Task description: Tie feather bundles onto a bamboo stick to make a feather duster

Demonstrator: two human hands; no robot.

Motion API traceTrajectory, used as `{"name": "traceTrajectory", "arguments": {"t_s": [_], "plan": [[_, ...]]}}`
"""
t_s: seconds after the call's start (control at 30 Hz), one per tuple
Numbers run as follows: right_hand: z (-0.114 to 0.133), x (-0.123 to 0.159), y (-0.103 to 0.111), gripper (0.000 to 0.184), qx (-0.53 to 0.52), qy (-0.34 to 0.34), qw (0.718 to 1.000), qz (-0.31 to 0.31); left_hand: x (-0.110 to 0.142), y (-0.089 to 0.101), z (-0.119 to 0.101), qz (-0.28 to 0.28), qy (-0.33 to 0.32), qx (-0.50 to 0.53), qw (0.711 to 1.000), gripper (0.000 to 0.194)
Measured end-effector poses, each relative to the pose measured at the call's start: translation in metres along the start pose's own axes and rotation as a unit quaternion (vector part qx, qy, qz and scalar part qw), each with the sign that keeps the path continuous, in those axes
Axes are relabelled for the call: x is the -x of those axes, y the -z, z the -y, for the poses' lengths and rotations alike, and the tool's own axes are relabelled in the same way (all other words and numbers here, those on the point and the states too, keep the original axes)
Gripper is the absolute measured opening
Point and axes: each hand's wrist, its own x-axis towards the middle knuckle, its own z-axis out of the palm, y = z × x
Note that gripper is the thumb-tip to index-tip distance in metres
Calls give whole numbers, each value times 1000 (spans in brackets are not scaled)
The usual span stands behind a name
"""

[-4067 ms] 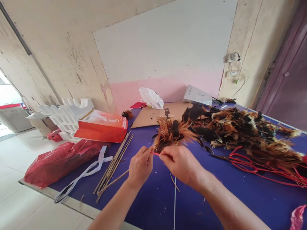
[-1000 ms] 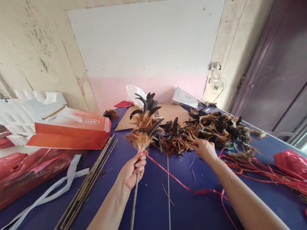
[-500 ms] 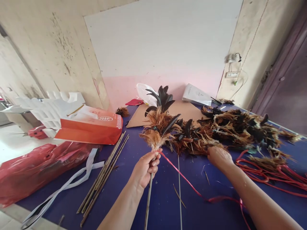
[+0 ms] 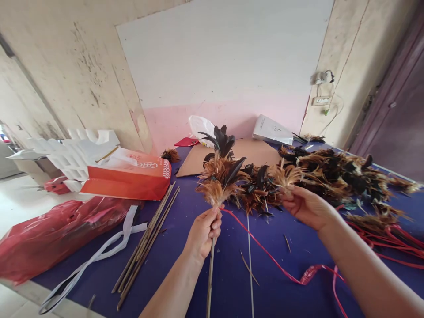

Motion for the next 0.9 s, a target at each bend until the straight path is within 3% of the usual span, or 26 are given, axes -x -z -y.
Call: {"name": "traceTrajectory", "arguments": {"t_s": [0.17, 0.43, 0.53, 0.67, 0.77, 0.9], "plan": [[-22, 17, -46, 13, -73, -75, 994, 24, 0, -2, 2, -23, -13, -6, 1000, 16], [-52, 36, -105, 20, 17, -27, 996, 86, 5, -8, 4, 16, 41, 47, 998, 12], [-60, 33, -110, 19, 63, -36, 993, 94, 8, -10, 1, 7, 42, 63, 997, 14], [-67, 26, -107, 22, 96, -33, 993, 59, 11, -13, -2, 20, 49, 61, 997, 13], [-70, 23, -104, 28, 88, -28, 995, 32, 14, -15, -3, 41, 51, 41, 997, 11], [-70, 24, -103, 33, 35, -76, 996, 23, 14, -15, -2, 41, 55, 26, 997, 12]]}}
